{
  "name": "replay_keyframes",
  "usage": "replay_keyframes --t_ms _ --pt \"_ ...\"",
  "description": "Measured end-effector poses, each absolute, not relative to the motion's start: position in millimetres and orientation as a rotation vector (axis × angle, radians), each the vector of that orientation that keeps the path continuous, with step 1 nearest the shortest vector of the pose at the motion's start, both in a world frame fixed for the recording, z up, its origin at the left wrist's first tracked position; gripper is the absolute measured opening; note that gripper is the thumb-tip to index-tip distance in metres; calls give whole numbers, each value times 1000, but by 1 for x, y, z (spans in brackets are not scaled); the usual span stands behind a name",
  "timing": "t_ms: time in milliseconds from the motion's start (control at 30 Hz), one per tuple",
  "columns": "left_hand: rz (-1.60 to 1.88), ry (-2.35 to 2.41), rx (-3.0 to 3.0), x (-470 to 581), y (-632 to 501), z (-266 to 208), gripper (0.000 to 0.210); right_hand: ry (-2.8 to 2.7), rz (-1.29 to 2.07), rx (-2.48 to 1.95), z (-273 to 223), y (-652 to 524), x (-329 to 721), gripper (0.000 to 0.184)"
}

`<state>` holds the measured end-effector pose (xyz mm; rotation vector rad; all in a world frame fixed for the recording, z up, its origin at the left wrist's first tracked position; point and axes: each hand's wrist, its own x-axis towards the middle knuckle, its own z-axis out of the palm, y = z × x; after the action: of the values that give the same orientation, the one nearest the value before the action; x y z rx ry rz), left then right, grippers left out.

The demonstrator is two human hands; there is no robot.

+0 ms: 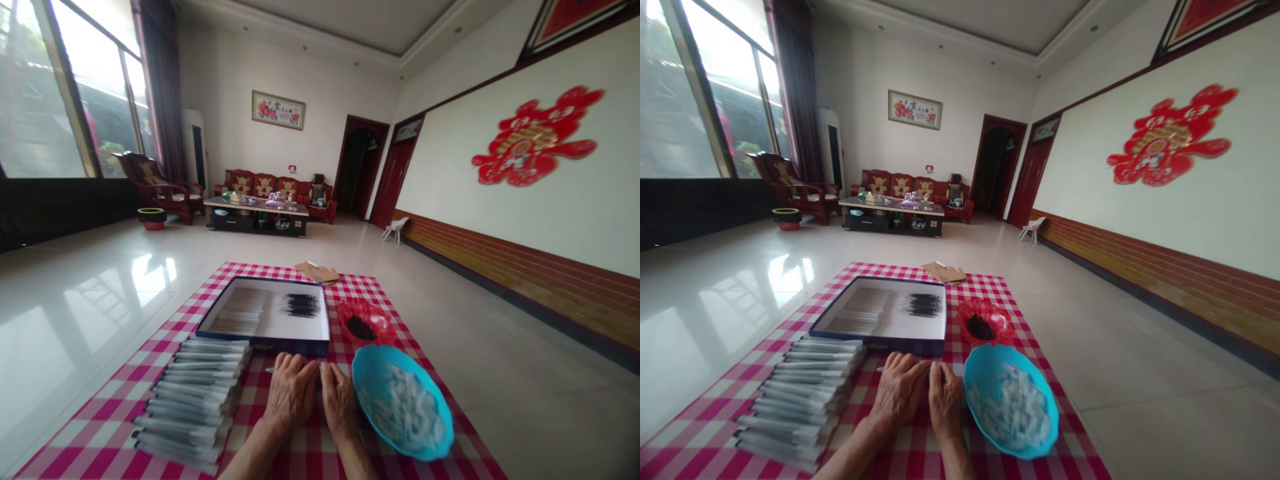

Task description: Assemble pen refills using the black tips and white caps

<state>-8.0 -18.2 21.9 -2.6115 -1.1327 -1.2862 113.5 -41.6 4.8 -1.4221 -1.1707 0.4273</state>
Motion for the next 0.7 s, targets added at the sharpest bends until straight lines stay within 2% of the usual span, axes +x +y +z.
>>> replay_keyframes --t_ms 100,233,400,500,700 --pt "-1517 -1007 -2476 -6 -21 20 27 -1067 496 -1400 4 -40 109 41" --pt "-1738 -1024 -2505 -2 -27 13 11 -932 623 -1332 1 -37 104 42" --pt "-1968 -1421 -2528 -4 -20 3 20 -878 785 -1244 -5 -36 100 47" --pt "-2177 -1669 -2449 -6 -10 -2 34 -927 845 -1221 -3 -39 96 50" --pt "-2700 -1772 -2524 -4 -4 -4 38 -1138 822 -1248 13 -48 87 55"
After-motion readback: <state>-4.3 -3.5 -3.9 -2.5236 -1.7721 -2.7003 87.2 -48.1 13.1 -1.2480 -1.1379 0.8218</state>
